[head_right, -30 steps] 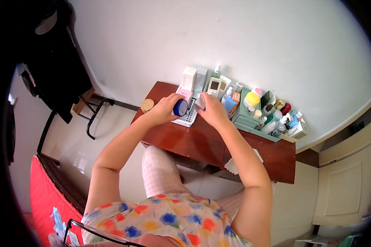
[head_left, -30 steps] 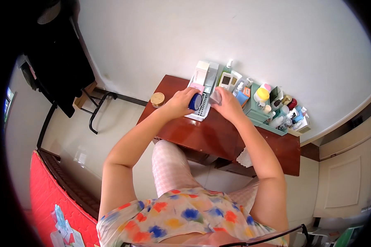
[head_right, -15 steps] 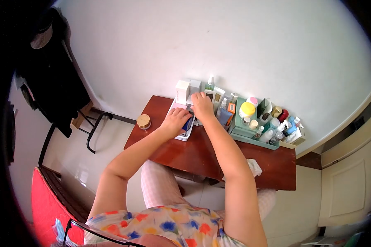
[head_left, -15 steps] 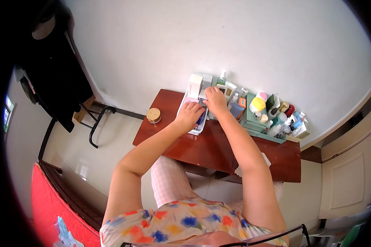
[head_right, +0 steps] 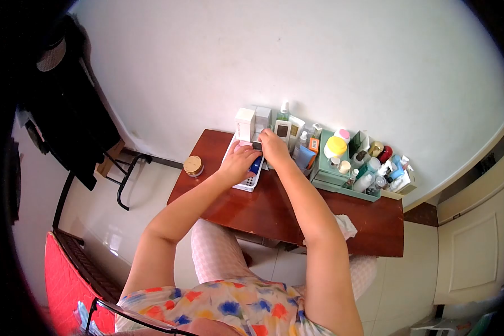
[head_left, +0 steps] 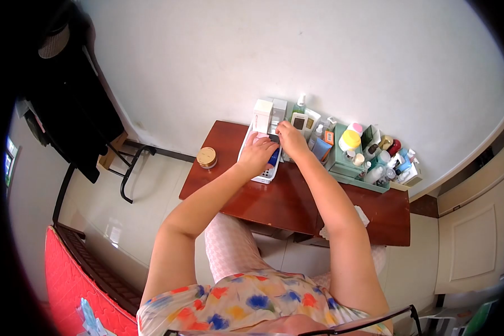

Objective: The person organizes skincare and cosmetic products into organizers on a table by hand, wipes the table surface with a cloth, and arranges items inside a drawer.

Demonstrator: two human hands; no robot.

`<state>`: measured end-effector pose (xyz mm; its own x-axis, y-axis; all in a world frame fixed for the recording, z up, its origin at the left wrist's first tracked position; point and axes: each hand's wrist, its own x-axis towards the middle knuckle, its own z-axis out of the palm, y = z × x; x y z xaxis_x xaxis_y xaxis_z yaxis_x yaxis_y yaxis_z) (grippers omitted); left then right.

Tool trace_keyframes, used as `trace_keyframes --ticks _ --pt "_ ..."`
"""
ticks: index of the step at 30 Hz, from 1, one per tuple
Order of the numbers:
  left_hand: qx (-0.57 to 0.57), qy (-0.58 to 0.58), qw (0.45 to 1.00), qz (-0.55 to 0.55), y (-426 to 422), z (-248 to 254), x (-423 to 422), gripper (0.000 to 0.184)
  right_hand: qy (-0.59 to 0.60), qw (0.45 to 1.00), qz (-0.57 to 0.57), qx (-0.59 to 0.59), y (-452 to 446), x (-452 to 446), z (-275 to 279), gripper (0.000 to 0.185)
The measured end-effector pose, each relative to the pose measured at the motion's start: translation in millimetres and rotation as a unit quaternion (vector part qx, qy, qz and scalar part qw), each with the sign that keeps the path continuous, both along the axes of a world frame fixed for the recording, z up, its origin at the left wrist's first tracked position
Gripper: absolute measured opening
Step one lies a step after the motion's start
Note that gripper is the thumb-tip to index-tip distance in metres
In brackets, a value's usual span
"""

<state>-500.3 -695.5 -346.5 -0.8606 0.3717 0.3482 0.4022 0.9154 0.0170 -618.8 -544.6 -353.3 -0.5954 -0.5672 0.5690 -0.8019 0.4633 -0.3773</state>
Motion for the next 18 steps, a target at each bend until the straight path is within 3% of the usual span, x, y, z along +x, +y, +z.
trace_keyframes --ticks 7,14,18 --pt "-0.021 0.077 0.996 0.027 6.8 -7.8 7.6 0.065 0.060 0.998 0.014 -0.034 7.0 29.4 14.5 0.007" --pt "0.100 0.084 0.989 0.067 -42.9 -2.6 68.9 0.046 0.059 0.990 0.115 -0.054 7.0 112.5 19.8 0.012" --pt "0.182 0.066 0.957 0.218 -107.7 -17.1 93.7 0.072 0.046 0.988 0.145 -0.033 0.9 151.7 3.9 0.012"
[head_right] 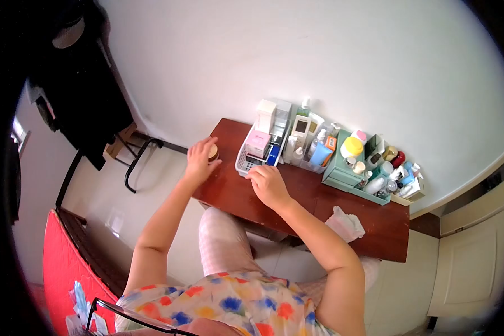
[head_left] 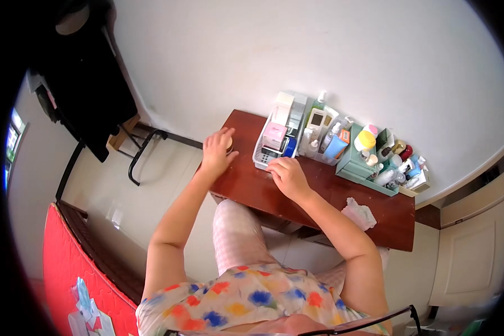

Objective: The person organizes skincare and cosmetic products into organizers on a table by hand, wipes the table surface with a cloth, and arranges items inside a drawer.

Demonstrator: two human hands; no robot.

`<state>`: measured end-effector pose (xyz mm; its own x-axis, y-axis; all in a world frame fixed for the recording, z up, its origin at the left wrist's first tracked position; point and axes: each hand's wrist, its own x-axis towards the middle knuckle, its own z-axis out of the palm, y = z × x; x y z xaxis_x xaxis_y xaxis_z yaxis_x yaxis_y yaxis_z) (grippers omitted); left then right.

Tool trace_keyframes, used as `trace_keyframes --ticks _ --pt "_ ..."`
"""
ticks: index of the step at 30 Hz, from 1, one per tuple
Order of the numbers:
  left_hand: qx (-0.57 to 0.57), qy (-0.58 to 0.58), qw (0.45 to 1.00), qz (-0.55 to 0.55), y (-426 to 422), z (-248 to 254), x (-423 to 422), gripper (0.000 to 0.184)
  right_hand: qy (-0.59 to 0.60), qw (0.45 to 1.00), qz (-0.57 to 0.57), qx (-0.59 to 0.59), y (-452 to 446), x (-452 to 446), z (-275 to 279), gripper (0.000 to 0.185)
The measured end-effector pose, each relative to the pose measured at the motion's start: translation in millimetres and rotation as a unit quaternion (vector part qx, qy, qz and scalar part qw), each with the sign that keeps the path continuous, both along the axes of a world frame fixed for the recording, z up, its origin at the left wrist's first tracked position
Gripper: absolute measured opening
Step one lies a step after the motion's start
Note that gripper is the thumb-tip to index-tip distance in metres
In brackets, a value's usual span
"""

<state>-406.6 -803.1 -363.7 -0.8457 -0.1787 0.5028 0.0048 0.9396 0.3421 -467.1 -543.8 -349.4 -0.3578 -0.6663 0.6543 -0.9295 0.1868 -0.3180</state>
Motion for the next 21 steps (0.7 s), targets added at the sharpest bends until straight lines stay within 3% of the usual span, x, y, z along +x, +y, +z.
trace_keyframes --ticks 2,6,9,13,16,21 --pt "-0.001 -0.035 0.998 0.059 -30.0 -12.5 0.0 0.090 0.011 1.000 0.013 -0.007 -12.1 8.9 -8.8 0.013" --pt "0.009 -0.127 0.989 0.072 -37.2 -14.7 -10.1 0.105 0.011 1.000 0.016 -0.006 -40.6 22.3 -17.7 0.014" --pt "0.035 -0.137 0.988 0.060 -36.1 -34.9 -19.5 0.106 0.002 1.000 0.003 0.002 -49.1 32.8 -18.4 0.016" --pt "0.123 -0.087 0.988 0.015 -39.5 -55.8 -15.4 0.080 -0.009 1.000 -0.014 0.004 -42.3 41.0 -18.6 0.020" --pt "0.107 -0.039 0.993 0.008 -26.6 -57.6 7.1 0.066 -0.022 0.999 -0.016 0.026 -33.8 46.2 -20.2 0.031" --pt "0.154 -0.035 0.987 0.001 13.5 -38.1 48.7 0.063 0.002 0.998 -0.023 0.060 -30.7 55.7 -12.9 0.056"
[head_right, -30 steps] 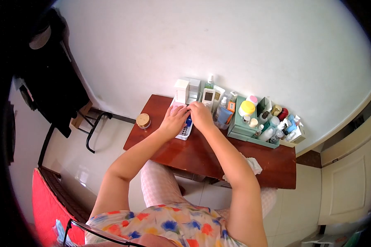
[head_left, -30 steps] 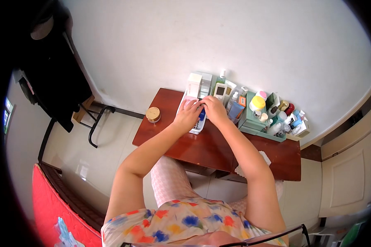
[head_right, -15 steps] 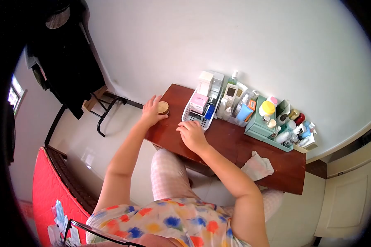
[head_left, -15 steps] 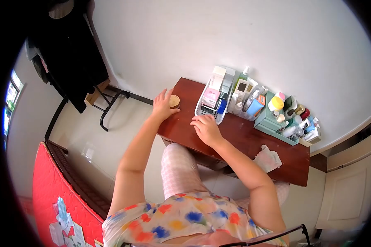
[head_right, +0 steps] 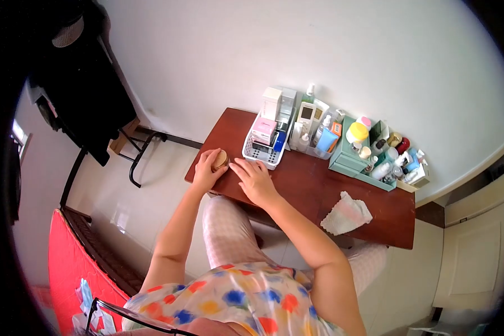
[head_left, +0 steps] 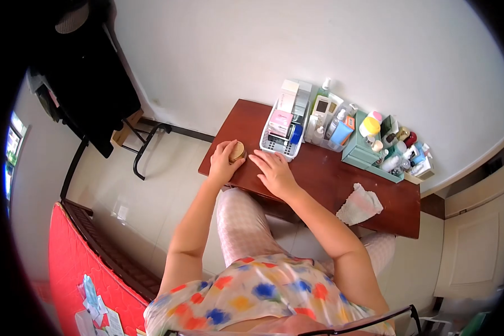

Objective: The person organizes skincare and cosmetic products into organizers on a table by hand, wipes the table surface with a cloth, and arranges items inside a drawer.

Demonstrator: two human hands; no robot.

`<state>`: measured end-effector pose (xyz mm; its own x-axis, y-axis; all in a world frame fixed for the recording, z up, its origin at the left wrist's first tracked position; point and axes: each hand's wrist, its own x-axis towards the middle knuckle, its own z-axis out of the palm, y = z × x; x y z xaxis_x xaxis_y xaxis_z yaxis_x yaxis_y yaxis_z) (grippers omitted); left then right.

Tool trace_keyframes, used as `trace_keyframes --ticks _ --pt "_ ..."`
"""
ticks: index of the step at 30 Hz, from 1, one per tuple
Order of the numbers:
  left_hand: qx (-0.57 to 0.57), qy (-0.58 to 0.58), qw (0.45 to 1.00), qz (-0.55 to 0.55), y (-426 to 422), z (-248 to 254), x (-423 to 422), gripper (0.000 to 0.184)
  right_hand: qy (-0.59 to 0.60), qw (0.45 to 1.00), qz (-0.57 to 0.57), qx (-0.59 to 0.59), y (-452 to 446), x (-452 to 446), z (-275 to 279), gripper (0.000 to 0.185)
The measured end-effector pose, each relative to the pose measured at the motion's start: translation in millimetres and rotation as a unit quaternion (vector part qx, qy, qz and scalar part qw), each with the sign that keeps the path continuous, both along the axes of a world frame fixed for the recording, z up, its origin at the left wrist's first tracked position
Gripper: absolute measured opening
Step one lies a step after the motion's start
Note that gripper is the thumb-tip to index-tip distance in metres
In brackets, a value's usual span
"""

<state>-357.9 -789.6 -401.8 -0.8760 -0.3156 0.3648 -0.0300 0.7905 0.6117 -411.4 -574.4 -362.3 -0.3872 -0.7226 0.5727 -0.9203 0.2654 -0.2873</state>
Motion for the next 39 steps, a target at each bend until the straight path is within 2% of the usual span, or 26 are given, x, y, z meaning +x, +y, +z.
trace_keyframes --ticks 3,6,7,10,11,16,19,21,24,28,32,34,38,39 --pt "0.045 0.074 0.995 -0.056 20.4 14.1 10.4 0.054 0.052 0.998 -0.020 0.020 -2.5 6.2 1.5 0.064" --pt "0.106 0.049 0.987 -0.111 36.0 28.0 12.9 0.055 0.098 0.995 -0.028 -0.020 -4.4 0.5 -11.2 0.062" --pt "0.071 0.038 0.990 -0.114 40.0 30.1 12.6 0.060 0.095 0.994 -0.026 -0.043 -2.2 -2.3 -10.8 0.057" --pt "0.242 0.061 0.962 -0.115 56.9 39.7 8.1 0.068 0.082 0.991 -0.060 -0.082 7.7 -8.9 -4.4 0.052" --pt "0.261 0.064 0.953 -0.142 55.1 27.2 0.8 0.070 0.089 0.989 -0.089 -0.083 12.0 -10.9 -1.4 0.045" --pt "0.112 0.107 0.986 -0.064 82.8 -3.1 -13.0 0.071 0.073 0.975 -0.187 -0.093 25.8 -28.8 -3.8 0.051" --pt "0.128 0.081 0.986 -0.066 95.8 -18.1 -13.6 0.075 0.077 0.974 -0.202 -0.073 26.7 -39.5 -9.0 0.055" --pt "0.116 0.029 0.991 -0.060 100.6 -21.4 -11.4 0.076 0.061 0.977 -0.195 -0.065 23.9 -47.5 -10.5 0.053" --pt "0.117 0.027 0.990 -0.068 95.5 -36.0 -18.9 0.081 0.043 0.975 -0.217 -0.014 21.5 -59.9 -13.1 0.045" --pt "0.044 0.002 0.998 -0.047 100.7 -30.7 -17.0 0.082 0.028 0.977 -0.211 0.027 23.9 -65.4 -24.2 0.041" --pt "0.095 0.064 0.992 -0.052 99.9 -31.8 -17.3 0.068 0.025 0.980 -0.196 0.013 50.7 -42.8 -21.9 0.041" --pt "0.056 0.119 0.991 -0.027 104.5 -25.2 -11.6 0.055 0.052 0.981 -0.185 -0.005 82.8 -28.3 -17.6 0.038" --pt "0.143 0.154 0.978 -0.005 106.0 -23.8 -4.3 0.037 0.049 0.965 -0.256 -0.011 171.1 0.2 -18.8 0.040" --pt "0.125 0.184 0.975 -0.004 104.1 -27.0 -4.6 0.031 0.031 0.961 -0.274 -0.002 194.8 7.8 -21.1 0.041"
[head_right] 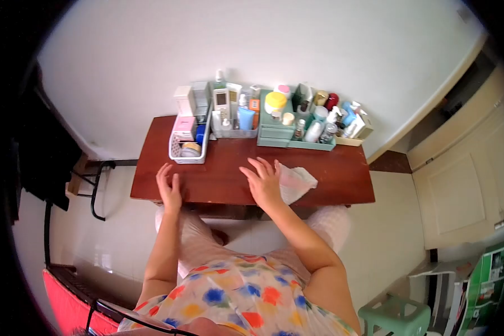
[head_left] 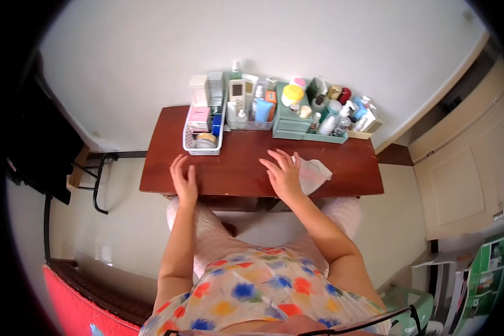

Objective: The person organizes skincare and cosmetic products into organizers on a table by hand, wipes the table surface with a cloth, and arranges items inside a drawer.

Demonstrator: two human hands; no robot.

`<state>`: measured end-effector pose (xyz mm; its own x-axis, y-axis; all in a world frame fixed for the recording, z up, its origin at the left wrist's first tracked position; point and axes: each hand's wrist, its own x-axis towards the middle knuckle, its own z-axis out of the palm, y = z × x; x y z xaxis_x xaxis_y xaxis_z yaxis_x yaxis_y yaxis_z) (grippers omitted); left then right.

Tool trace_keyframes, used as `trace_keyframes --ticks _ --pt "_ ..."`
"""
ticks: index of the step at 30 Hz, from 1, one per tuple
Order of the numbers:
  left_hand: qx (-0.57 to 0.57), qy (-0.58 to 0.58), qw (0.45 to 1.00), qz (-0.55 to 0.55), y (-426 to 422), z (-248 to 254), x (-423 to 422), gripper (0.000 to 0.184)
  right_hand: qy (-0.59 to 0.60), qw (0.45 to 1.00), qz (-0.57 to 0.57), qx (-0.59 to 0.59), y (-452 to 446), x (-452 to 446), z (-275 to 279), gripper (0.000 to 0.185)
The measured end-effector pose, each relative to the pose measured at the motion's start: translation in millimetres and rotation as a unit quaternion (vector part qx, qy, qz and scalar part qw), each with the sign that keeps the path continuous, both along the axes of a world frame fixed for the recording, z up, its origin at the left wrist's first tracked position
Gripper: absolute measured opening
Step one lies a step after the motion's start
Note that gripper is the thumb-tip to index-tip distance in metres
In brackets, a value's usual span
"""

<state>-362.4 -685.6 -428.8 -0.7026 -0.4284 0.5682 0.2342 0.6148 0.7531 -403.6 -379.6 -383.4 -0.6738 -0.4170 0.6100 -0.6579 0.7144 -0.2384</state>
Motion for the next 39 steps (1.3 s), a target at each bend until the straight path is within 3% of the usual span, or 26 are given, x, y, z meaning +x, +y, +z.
trace_keyframes --ticks 4,7,9,11,14,17,20,23,25,30,39 --pt "0.060 0.059 0.996 -0.009 32.4 13.9 -2.2 0.022 -0.057 0.996 -0.055 0.036 81.7 20.7 -20.1 0.047" --pt "-0.019 0.031 0.996 -0.088 90.0 36.7 -9.0 0.020 -0.100 0.986 -0.080 0.107 109.6 28.9 -36.1 0.057" --pt "0.002 0.013 0.983 -0.183 127.1 30.8 -19.7 0.016 -0.095 0.990 -0.046 0.089 115.2 24.9 -48.4 0.054" --pt "-0.067 -0.017 0.973 -0.221 159.2 31.0 -21.0 0.014 -0.085 0.994 -0.037 0.061 116.4 19.9 -41.0 0.041" --pt "-0.148 -0.053 0.963 -0.220 187.7 21.1 -23.2 0.017 -0.119 0.992 0.016 -0.031 132.3 5.8 -41.0 0.035" --pt "-0.211 -0.052 0.958 -0.189 190.3 9.1 -26.3 0.023 -0.045 0.993 -0.030 -0.104 178.1 0.1 -25.1 0.031" --pt "-0.221 -0.084 0.952 -0.197 186.4 2.9 -29.0 0.022 0.038 0.964 -0.233 -0.126 251.1 8.6 -24.6 0.033" --pt "-0.254 -0.079 0.945 -0.191 192.9 6.5 -26.9 0.018 -0.091 0.915 -0.387 -0.061 329.0 23.7 -57.4 0.047" --pt "-0.267 -0.080 0.943 -0.183 197.0 10.6 -24.1 0.017 -0.193 0.882 -0.426 0.063 337.6 32.8 -60.6 0.051" --pt "-0.277 -0.082 0.941 -0.174 201.3 14.0 -26.0 0.017 -0.234 0.873 -0.415 0.103 333.2 5.3 -61.5 0.056" --pt "-0.284 -0.089 0.939 -0.173 203.6 16.8 -25.9 0.016 -0.305 0.860 -0.380 0.148 341.3 -133.5 -57.4 0.057"
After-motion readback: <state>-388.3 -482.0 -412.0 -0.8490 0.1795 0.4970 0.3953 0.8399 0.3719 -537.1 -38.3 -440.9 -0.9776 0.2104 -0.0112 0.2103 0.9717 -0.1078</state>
